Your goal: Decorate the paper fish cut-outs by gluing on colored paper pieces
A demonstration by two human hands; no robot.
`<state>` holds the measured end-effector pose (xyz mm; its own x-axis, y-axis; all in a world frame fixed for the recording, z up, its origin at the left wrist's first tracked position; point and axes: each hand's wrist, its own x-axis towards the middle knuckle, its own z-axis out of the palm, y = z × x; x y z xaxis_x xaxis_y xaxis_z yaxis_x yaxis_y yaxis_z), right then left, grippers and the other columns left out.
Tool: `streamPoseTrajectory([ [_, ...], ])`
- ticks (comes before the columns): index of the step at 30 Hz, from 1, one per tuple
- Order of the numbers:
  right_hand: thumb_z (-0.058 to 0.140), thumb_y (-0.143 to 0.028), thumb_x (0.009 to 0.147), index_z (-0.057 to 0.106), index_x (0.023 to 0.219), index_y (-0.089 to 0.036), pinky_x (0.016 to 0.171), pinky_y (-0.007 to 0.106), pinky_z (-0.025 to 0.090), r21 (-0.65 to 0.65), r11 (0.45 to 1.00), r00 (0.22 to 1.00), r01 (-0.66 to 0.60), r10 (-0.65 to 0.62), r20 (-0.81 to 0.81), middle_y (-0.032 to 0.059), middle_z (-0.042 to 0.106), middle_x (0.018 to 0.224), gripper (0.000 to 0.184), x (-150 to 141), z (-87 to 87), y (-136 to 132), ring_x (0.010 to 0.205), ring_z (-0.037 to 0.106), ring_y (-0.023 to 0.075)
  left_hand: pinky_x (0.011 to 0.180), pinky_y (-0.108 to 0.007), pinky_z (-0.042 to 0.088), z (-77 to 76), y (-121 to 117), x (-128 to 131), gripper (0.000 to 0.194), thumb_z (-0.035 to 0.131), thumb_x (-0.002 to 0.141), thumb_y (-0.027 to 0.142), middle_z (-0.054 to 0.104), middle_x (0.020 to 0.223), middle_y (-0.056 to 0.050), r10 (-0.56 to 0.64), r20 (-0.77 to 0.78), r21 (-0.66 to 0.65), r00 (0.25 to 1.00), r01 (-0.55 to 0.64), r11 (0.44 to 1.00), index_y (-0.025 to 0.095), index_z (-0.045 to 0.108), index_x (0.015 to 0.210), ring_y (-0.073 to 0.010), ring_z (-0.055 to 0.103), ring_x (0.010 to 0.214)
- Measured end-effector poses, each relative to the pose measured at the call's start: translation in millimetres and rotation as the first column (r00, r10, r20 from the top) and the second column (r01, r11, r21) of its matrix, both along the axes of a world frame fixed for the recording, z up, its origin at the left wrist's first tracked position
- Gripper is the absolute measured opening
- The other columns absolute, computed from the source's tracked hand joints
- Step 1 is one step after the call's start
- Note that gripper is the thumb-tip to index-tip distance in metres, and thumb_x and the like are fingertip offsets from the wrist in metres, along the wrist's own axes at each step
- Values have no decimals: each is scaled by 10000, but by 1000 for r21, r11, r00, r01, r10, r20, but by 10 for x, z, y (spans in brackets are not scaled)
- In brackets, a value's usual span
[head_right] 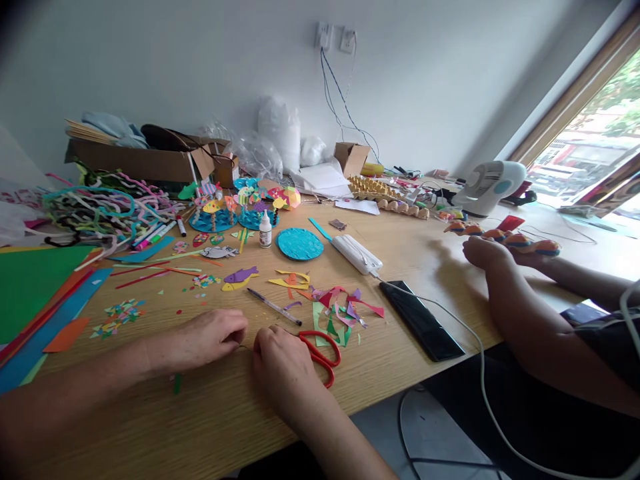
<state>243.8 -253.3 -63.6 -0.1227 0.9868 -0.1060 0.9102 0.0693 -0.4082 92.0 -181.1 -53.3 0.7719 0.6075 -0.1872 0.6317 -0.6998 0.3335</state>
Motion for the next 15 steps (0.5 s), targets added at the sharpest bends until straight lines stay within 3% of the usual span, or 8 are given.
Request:
streamPoseTrajectory([
  [6, 575, -164, 743, 598, 954, -190, 669, 214, 383, 99, 995, 976, 7, 15, -217, 37, 599, 976, 215, -10, 25, -18, 804, 557, 138, 583, -210, 385, 172, 61, -86, 140, 479, 735, 84, 629, 741, 8, -2, -17, -52, 1000, 1, 999, 182, 575, 704, -147, 571, 690],
  [11, 547, -95, 752, 630, 704, -175, 635, 203, 352, 95, 995, 945, -33, 62, -321, 3, 617, 748, 125, -85, 36, 39, 705, 545, 116, 530, -199, 341, 259, 66, -141, 122, 463, 709, 99, 568, 652, 27, 52, -5, -160, 999, -52, 986, 176, 555, 689, -133, 517, 622],
  [15, 546, -119, 732, 593, 632, -158, 565, 191, 331, 24, 997, 851, 72, -49, -524, -28, 559, 603, 118, -110, 19, 72, 596, 491, 96, 521, -193, 337, 259, 57, -234, 118, 448, 740, 181, 487, 619, 46, 162, 182, -301, 970, -102, 948, 169, 555, 787, -120, 462, 594],
])
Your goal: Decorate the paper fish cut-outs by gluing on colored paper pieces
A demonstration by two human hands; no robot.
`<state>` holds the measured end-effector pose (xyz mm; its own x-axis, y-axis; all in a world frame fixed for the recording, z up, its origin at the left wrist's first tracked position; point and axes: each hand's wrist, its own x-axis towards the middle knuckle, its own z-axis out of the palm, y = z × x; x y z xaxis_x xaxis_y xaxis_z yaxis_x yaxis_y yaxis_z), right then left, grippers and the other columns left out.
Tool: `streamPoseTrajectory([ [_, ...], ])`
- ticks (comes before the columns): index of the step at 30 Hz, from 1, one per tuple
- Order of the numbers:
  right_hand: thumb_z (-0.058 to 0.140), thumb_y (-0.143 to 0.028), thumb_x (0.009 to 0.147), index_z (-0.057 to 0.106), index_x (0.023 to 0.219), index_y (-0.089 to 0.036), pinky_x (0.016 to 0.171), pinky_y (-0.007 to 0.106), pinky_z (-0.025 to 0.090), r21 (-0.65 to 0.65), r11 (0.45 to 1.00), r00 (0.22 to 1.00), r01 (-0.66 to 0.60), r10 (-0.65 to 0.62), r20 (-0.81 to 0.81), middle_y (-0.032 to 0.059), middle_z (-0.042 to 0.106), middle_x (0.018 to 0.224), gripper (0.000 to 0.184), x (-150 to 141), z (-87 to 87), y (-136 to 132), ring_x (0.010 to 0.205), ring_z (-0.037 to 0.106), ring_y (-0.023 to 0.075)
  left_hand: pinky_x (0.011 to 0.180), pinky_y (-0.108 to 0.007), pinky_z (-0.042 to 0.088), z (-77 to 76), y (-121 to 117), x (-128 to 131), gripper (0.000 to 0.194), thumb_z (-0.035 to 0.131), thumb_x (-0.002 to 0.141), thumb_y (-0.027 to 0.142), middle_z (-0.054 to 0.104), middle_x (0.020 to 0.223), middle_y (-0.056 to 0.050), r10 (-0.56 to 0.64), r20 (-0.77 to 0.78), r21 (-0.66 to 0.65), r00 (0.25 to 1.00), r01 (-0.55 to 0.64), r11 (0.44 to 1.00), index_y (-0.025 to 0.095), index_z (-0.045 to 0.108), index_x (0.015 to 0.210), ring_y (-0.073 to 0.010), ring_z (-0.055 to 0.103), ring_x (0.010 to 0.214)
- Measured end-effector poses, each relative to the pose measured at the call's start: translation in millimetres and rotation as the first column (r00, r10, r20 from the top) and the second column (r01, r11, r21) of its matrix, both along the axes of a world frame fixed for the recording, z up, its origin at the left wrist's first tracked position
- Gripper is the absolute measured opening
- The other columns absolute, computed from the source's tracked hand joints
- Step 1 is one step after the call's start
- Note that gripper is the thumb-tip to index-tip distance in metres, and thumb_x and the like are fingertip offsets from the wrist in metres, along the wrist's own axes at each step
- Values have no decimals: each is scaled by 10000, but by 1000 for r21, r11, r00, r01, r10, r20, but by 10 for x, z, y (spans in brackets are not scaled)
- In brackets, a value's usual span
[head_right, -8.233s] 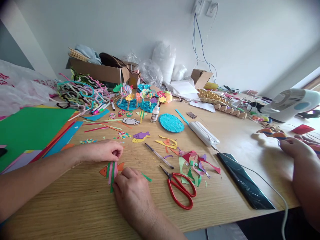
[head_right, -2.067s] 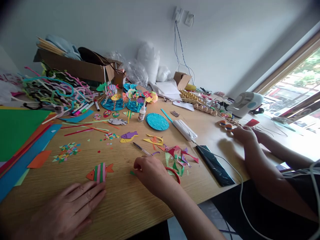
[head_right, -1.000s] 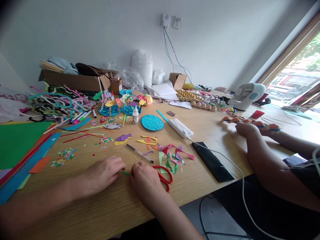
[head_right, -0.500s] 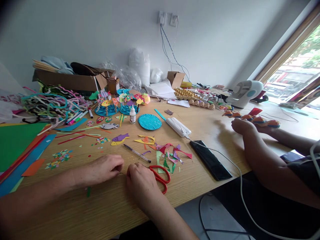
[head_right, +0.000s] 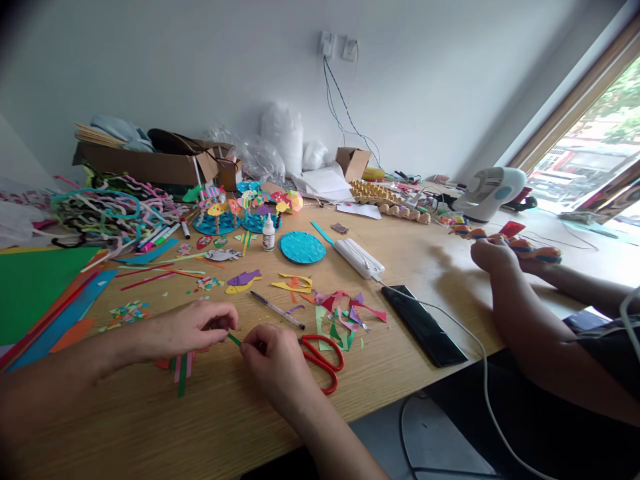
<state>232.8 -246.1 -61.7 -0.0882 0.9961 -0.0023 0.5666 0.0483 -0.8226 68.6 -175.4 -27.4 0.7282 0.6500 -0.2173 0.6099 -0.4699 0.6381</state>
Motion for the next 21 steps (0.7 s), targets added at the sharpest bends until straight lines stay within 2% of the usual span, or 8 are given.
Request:
streamPoseTrajectory([
  [5, 548, -180, 723, 583, 620, -149, 501, 196, 287, -123, 991, 991, 56, -70, -115, -38, 495, 564, 112, -40, -30, 24, 554, 414, 91, 471, -186, 320, -93, -52, -101, 183, 459, 768, 309, 426, 608, 57, 128, 162, -212, 978, -92, 973, 160, 542, 835, -105, 400, 553],
  [9, 548, -177, 721, 568, 620, -146, 489, 198, 275, -141, 989, 985, 42, -65, -161, -49, 455, 550, 107, -99, -41, 31, 531, 377, 82, 461, -186, 287, -142, -81, -117, 167, 455, 744, 317, 394, 586, 60, 185, 213, -224, 959, -136, 965, 161, 495, 700, -89, 354, 527],
  [12, 520, -200, 765, 549, 622, -153, 479, 195, 284, -116, 993, 981, -9, -13, -192, -48, 443, 539, 154, -107, -69, 18, 518, 388, 84, 473, -189, 292, -105, -56, -141, 185, 460, 729, 336, 396, 598, 54, 194, 208, -221, 959, -147, 964, 161, 476, 671, -92, 358, 544],
  [14, 493, -197, 798, 549, 657, -159, 499, 194, 316, -23, 1000, 989, -10, 7, -150, -36, 480, 564, 156, -89, -102, -1, 537, 431, 92, 495, -194, 311, -58, -26, -175, 199, 476, 721, 351, 416, 607, 47, 193, 190, -221, 963, -149, 964, 162, 473, 660, -101, 383, 569],
  [16, 487, -142, 794, 558, 746, -160, 552, 200, 361, 166, 986, 999, 1, 6, -38, -12, 543, 662, 88, -67, -137, -23, 589, 479, 103, 509, -200, 317, -13, 2, -217, 210, 494, 712, 362, 431, 608, 41, 181, 163, -233, 970, -141, 962, 162, 477, 651, -110, 399, 586],
  [17, 484, -107, 788, 560, 806, -160, 588, 207, 382, 283, 959, 999, -22, 13, 34, 7, 567, 737, 94, -60, -150, -34, 631, 500, 111, 513, -203, 317, 3, 12, -236, 214, 499, 711, 366, 436, 611, 39, 174, 151, -243, 973, -134, 961, 162, 481, 650, -114, 403, 592],
  [19, 467, -67, 800, 552, 911, -165, 643, 226, 403, 487, 862, 978, -143, 48, 204, 44, 582, 866, 170, -59, -163, -51, 716, 521, 131, 520, -206, 319, 18, 28, -267, 220, 505, 713, 374, 439, 621, 36, 164, 137, -263, 977, -124, 957, 163, 488, 653, -118, 406, 601],
  [21, 441, -71, 844, 549, 952, -175, 640, 235, 399, 585, 753, 922, -300, 73, 379, 55, 583, 902, 185, -73, -152, -60, 744, 515, 144, 519, -206, 317, 11, 38, -285, 219, 506, 715, 376, 432, 624, 37, 157, 123, -281, 980, -117, 952, 164, 496, 662, -119, 401, 599],
])
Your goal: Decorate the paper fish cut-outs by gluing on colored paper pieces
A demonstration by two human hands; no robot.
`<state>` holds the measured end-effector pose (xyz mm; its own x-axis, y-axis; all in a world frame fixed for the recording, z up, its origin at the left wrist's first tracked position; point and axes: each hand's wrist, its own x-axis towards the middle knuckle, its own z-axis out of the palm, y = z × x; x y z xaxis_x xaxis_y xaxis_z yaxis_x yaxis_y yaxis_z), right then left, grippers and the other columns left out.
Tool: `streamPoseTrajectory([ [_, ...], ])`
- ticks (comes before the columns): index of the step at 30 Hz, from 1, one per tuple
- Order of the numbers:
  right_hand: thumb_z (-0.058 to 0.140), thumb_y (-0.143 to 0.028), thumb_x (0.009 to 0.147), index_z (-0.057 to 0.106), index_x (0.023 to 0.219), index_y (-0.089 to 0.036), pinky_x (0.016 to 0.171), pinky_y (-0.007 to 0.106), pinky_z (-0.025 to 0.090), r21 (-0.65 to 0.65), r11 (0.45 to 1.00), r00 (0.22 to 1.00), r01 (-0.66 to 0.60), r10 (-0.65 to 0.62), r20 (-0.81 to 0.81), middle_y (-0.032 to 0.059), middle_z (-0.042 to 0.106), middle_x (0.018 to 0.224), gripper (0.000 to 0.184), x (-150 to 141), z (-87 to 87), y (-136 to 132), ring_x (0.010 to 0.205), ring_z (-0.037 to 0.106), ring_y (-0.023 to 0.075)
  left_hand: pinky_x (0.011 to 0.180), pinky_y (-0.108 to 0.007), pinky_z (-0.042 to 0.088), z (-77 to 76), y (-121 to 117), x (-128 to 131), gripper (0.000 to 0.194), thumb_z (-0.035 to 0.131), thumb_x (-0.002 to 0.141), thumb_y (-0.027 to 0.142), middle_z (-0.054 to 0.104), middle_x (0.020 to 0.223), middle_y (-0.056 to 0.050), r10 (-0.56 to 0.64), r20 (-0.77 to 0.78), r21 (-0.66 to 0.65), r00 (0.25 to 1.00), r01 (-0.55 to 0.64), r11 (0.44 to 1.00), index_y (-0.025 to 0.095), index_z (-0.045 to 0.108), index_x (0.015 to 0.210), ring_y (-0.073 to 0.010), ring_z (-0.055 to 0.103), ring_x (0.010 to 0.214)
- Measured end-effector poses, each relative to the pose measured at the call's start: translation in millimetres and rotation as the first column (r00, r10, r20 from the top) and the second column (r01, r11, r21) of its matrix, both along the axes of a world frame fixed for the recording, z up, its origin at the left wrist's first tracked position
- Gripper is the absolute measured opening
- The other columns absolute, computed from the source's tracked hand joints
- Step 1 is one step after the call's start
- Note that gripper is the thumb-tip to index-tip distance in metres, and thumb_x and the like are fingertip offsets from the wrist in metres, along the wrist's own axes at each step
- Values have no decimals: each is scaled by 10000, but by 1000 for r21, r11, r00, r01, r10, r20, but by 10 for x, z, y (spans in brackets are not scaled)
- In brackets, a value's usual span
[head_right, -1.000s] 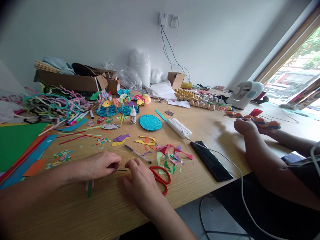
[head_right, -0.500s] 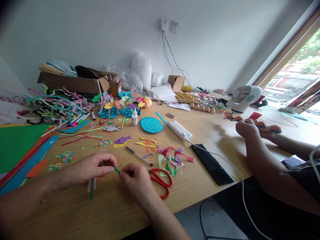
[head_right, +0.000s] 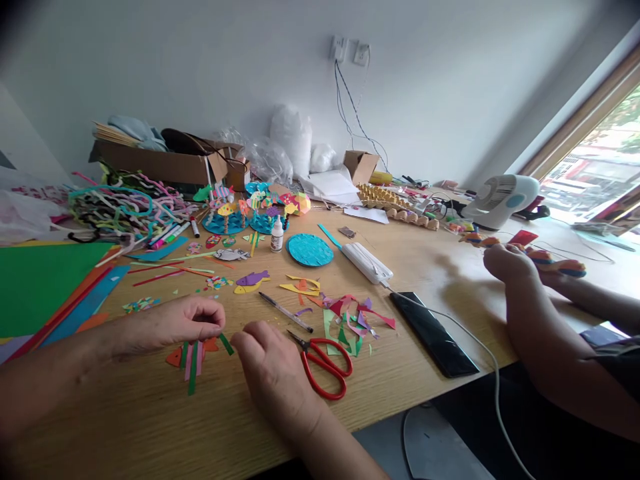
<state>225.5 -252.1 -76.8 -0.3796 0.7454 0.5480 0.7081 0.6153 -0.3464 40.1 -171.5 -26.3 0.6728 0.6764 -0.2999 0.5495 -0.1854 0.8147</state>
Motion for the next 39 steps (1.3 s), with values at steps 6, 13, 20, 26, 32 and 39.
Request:
streamPoseTrajectory([
  [6, 367, -96, 911, 577, 820, -173, 589, 238, 360, 160, 983, 980, -92, 61, 188, 32, 587, 798, 241, -58, 86, 14, 661, 460, 135, 507, -203, 306, -34, 23, -28, 182, 513, 693, 336, 419, 605, 42, -47, -2, -4, 999, 47, 999, 166, 494, 632, -118, 395, 586],
  [13, 457, -168, 905, 613, 813, -178, 604, 228, 372, 12, 998, 986, -62, 60, 156, 22, 593, 793, 181, -160, 97, 45, 675, 516, 120, 530, -213, 348, -41, 38, -97, 212, 484, 740, 345, 478, 612, 30, -35, -59, 87, 998, 40, 995, 166, 511, 629, -131, 460, 601],
  [20, 507, -152, 873, 624, 800, -168, 587, 198, 384, -151, 987, 975, -49, 80, 206, 23, 602, 794, 139, -322, -11, 111, 673, 547, 115, 531, -207, 364, -252, 34, -158, 121, 483, 682, 271, 522, 593, 35, 70, -72, 201, 995, -54, 978, 172, 528, 629, -131, 500, 593],
  [26, 555, -155, 842, 649, 805, -176, 603, 189, 401, -298, 954, 980, -3, 61, 187, 23, 600, 794, 103, -422, -65, 140, 684, 563, 116, 543, -209, 351, -369, 72, -250, 80, 482, 677, 210, 544, 637, 29, 72, -136, 353, 988, -20, 936, 180, 539, 629, -128, 514, 616],
  [32, 553, -171, 853, 662, 798, -177, 643, 192, 420, -359, 933, 987, -6, 63, 148, 29, 612, 794, 122, -461, -77, 162, 709, 571, 124, 590, -217, 362, -434, 98, -262, 90, 484, 704, 181, 547, 687, 18, 33, -177, 419, 984, 45, 907, 183, 526, 625, -137, 525, 676],
  [39, 545, -165, 857, 662, 813, -163, 650, 202, 425, -359, 933, 990, 23, 28, 135, 37, 624, 797, 125, -467, -123, 166, 711, 570, 127, 601, -219, 370, -404, 116, -235, 99, 484, 713, 141, 548, 702, 19, 4, -233, 428, 972, 99, 898, 186, 525, 634, -139, 527, 692],
])
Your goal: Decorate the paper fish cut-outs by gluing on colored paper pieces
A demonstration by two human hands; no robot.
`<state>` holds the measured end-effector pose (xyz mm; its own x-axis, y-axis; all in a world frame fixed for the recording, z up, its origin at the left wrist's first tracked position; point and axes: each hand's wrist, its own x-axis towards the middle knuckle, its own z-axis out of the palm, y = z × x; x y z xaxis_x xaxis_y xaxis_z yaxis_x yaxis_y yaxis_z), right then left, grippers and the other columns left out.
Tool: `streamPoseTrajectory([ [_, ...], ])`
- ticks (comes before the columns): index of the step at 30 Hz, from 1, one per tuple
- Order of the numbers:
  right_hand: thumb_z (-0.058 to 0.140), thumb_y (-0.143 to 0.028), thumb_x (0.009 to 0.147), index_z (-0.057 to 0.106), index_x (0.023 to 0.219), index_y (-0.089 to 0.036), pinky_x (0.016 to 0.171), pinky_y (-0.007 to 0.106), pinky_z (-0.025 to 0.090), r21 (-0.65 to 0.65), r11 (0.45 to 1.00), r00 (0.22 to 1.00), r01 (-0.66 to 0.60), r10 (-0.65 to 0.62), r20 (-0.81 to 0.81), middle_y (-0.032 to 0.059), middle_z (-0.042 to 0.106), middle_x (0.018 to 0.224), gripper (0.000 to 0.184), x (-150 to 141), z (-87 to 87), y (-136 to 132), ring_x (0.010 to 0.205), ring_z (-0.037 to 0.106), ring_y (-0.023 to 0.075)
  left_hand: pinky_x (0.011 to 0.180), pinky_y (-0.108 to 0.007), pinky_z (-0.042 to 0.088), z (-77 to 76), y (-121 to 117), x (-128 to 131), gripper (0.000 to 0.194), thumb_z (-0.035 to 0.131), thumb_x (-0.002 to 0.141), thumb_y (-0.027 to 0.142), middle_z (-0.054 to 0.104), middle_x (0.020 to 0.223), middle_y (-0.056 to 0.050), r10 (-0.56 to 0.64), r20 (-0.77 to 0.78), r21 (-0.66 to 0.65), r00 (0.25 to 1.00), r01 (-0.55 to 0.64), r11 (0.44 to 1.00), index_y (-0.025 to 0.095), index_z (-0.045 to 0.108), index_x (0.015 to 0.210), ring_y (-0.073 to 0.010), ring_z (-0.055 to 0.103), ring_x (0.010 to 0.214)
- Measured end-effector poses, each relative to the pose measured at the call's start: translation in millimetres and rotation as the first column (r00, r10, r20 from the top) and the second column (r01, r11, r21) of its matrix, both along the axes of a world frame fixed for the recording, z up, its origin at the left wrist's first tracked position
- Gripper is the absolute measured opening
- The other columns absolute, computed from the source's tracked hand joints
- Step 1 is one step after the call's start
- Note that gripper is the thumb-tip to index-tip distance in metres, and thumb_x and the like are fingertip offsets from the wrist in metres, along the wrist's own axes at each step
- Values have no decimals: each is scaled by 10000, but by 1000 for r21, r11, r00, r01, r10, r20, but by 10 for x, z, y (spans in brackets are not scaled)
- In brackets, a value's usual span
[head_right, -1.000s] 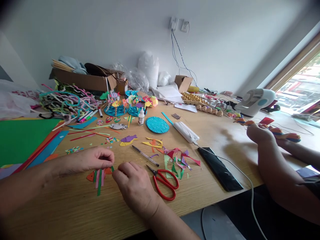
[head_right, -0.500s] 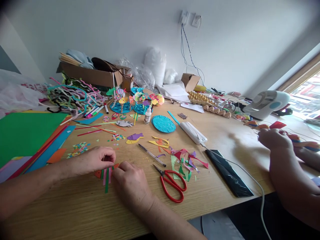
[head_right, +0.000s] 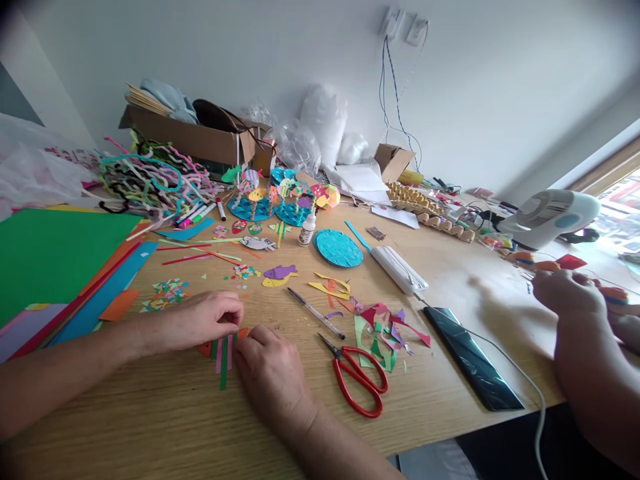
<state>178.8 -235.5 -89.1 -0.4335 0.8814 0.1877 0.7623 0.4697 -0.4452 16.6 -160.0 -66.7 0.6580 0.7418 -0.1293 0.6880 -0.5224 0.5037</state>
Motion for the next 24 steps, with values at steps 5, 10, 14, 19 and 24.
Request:
streamPoseTrajectory([
  [5, 548, -163, 855, 655, 789, -173, 628, 204, 416, 41, 999, 1000, -5, 4, 5, 27, 620, 775, 127, 2, -22, -3, 685, 561, 123, 604, -224, 372, 17, -11, -1, 98, 484, 709, 127, 554, 718, 16, 0, -25, -9, 1000, 0, 1000, 187, 530, 647, -142, 528, 698],
  [10, 542, -168, 860, 649, 777, -180, 627, 201, 414, 56, 998, 1000, -15, 15, 9, 22, 617, 770, 136, -4, -29, -1, 684, 556, 122, 608, -231, 367, 10, -3, 4, 96, 487, 714, 125, 554, 733, 10, -2, -23, -3, 1000, 2, 1000, 187, 524, 651, -148, 530, 709],
  [14, 540, -172, 864, 642, 763, -177, 633, 198, 415, 55, 998, 1000, -15, 14, 15, 22, 613, 766, 144, -8, -32, -5, 691, 555, 121, 601, -226, 366, 9, -2, 4, 102, 489, 709, 109, 549, 731, 12, -4, -31, -10, 1000, 3, 1000, 185, 522, 650, -143, 525, 699],
  [19, 539, -185, 869, 636, 756, -178, 634, 203, 409, 63, 998, 1000, -14, 13, 20, 19, 611, 758, 149, -9, -41, -1, 684, 550, 120, 610, -227, 366, -20, 0, -8, 100, 492, 711, 109, 553, 738, 15, -16, -23, 10, 1000, 16, 1000, 189, 522, 660, -142, 526, 712],
  [24, 536, -190, 872, 631, 755, -177, 634, 206, 407, 71, 997, 999, -26, 24, 27, 21, 610, 762, 151, -2, -35, 1, 692, 545, 123, 606, -229, 366, -16, 4, 7, 105, 495, 719, 104, 562, 744, 13, -14, -40, 19, 999, 15, 1000, 188, 526, 663, -142, 527, 705],
])
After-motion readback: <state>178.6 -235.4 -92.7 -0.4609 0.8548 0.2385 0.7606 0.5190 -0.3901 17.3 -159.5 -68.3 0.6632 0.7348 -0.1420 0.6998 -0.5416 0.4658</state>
